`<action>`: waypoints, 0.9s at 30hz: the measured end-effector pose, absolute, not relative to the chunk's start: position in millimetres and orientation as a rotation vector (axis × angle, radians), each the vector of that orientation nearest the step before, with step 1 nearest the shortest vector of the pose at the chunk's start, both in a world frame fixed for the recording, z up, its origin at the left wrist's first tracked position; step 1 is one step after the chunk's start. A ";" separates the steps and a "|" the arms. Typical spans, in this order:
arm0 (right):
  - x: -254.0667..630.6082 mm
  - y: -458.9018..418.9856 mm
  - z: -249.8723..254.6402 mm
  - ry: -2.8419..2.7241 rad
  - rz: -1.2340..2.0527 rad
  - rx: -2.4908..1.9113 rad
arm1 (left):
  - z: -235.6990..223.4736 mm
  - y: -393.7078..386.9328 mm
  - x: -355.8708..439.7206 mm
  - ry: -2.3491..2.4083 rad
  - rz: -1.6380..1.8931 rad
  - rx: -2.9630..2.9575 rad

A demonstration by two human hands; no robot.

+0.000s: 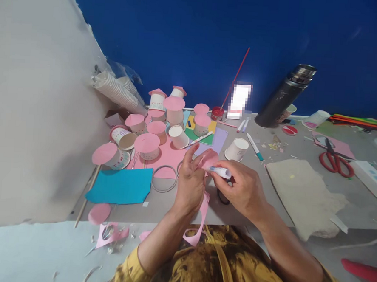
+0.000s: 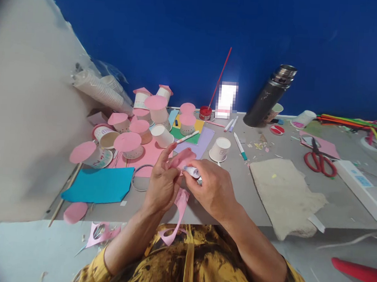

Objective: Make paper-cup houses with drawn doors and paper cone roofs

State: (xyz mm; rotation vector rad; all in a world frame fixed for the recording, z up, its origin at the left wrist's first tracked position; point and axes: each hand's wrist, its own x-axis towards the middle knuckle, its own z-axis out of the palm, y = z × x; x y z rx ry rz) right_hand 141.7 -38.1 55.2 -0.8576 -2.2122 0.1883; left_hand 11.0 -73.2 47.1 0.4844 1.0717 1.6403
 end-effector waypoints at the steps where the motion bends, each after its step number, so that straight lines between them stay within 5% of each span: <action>1: 142.6 -36.6 53.7 -2.241 0.153 -0.862 | 46.9 -73.6 11.3 1.057 1.637 0.486; 27: 146.0 -26.3 62.8 -2.314 0.243 -0.912 | 35.3 -73.3 0.2 1.011 1.545 0.523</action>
